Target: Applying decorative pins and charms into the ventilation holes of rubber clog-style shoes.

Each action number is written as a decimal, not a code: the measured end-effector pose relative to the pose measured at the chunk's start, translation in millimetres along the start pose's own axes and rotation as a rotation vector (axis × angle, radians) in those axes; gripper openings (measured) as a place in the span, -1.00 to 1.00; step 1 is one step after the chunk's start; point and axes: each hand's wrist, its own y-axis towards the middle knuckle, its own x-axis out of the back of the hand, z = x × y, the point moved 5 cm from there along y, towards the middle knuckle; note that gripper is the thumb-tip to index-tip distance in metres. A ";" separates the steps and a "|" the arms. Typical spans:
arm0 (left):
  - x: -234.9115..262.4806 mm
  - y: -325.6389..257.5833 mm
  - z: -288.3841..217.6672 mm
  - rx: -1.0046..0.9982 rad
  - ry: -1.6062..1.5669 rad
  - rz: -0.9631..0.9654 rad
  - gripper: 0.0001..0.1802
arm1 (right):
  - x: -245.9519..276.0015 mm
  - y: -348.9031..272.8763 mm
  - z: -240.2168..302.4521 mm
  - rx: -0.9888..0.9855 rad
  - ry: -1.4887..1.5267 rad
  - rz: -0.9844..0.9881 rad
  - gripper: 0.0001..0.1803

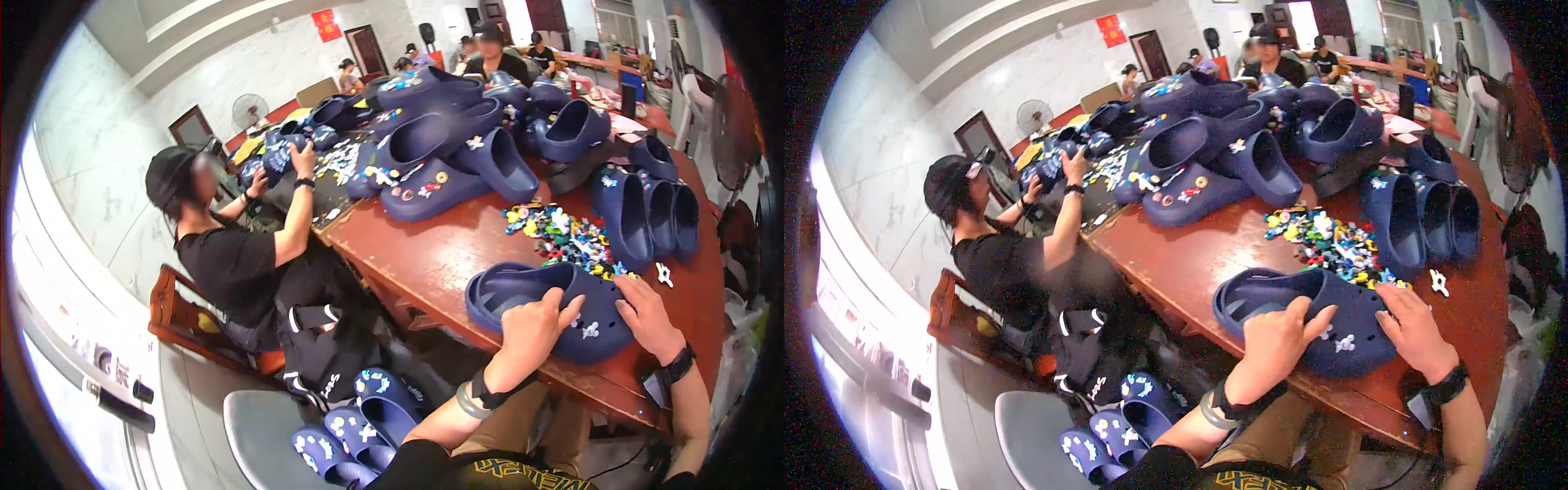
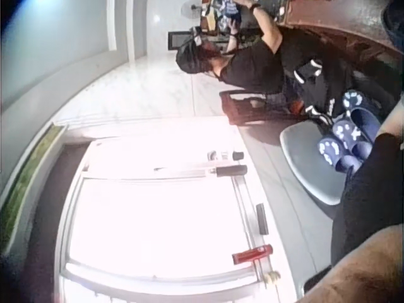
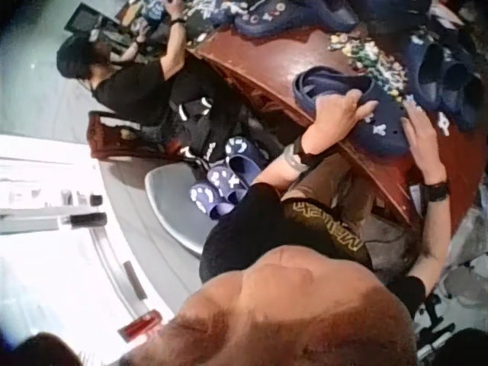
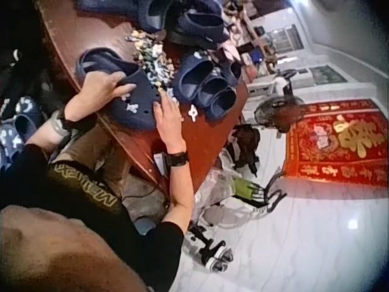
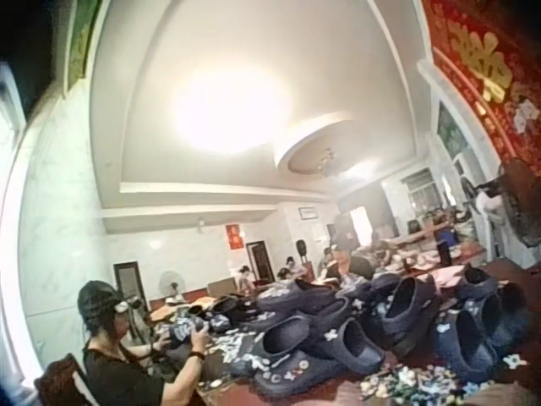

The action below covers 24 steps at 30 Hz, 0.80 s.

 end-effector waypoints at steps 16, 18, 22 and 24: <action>2.3 -1.4 1.8 0.000 0.013 0.114 -0.70 | 2.2 -3.7 3.2 0.084 -0.088 0.048 -0.69; 2.2 -3.2 6.9 -0.055 0.086 0.235 -0.94 | -1.9 -1.4 8.3 0.271 -0.291 -0.021 -0.84; 6.2 5.3 7.4 -0.059 0.080 0.130 -0.63 | -13.5 0.9 3.4 0.411 -0.408 -0.085 -0.77; 2.2 7.1 -2.3 -0.041 0.018 0.135 -0.64 | -6.7 -13.4 4.4 0.335 -0.328 -0.302 -0.80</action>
